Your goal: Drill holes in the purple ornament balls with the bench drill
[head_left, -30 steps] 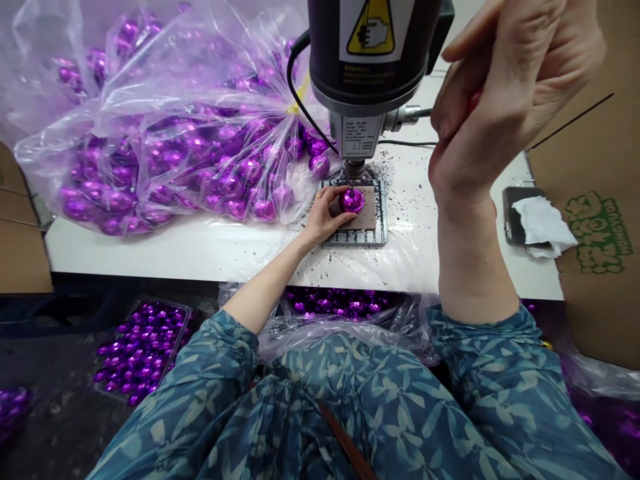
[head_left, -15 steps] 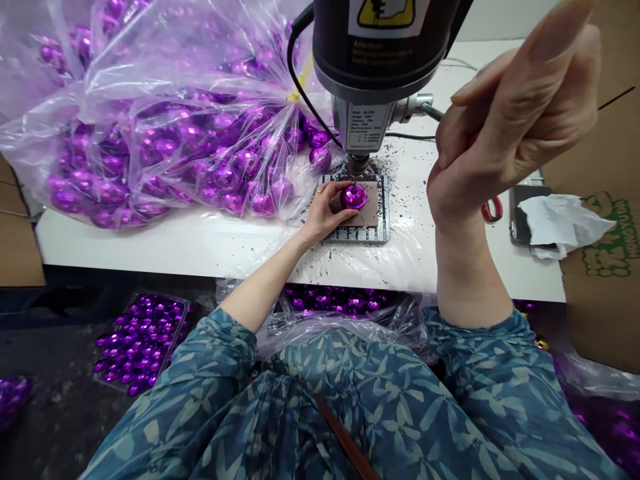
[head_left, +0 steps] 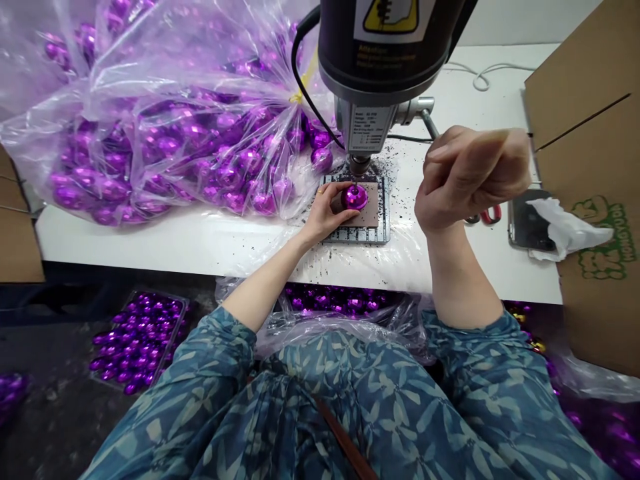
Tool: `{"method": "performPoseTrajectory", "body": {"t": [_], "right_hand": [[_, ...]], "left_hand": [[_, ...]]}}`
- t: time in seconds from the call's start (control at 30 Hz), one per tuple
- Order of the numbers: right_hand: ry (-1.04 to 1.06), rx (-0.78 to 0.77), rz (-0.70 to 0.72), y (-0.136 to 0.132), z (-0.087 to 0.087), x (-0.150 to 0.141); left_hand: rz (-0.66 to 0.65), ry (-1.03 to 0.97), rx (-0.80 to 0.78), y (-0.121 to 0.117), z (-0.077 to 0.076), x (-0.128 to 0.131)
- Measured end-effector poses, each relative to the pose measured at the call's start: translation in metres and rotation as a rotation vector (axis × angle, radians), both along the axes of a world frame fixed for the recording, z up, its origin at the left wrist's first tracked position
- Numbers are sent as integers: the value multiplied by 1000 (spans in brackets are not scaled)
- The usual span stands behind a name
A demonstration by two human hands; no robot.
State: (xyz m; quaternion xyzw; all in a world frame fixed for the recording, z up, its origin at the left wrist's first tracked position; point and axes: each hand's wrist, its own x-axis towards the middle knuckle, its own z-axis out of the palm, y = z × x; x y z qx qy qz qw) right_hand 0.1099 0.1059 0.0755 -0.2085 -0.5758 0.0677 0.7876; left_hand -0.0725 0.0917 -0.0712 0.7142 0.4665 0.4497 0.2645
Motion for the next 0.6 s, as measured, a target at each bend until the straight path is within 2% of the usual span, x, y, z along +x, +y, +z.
{"method": "performPoseTrajectory", "body": {"t": [0.17, 0.27, 0.33, 0.43, 0.53, 0.6], "right_hand": [[-35, 139, 11, 12, -18, 2], [-62, 142, 54, 6, -12, -1], [-33, 107, 62, -2, 8, -5], [27, -3, 114, -8, 55, -13], [90, -293, 245, -4, 101, -20], [61, -429, 259, 2, 120, -23]], "left_hand": [[0, -27, 4, 1, -2, 0], [5, -42, -11, 1, -2, 0], [4, -62, -17, 1, -4, 0], [-1, -99, -21, 3, -7, 2], [16, -148, -34, 4, -6, 5], [47, -187, -20, -1, -1, 6]]}}
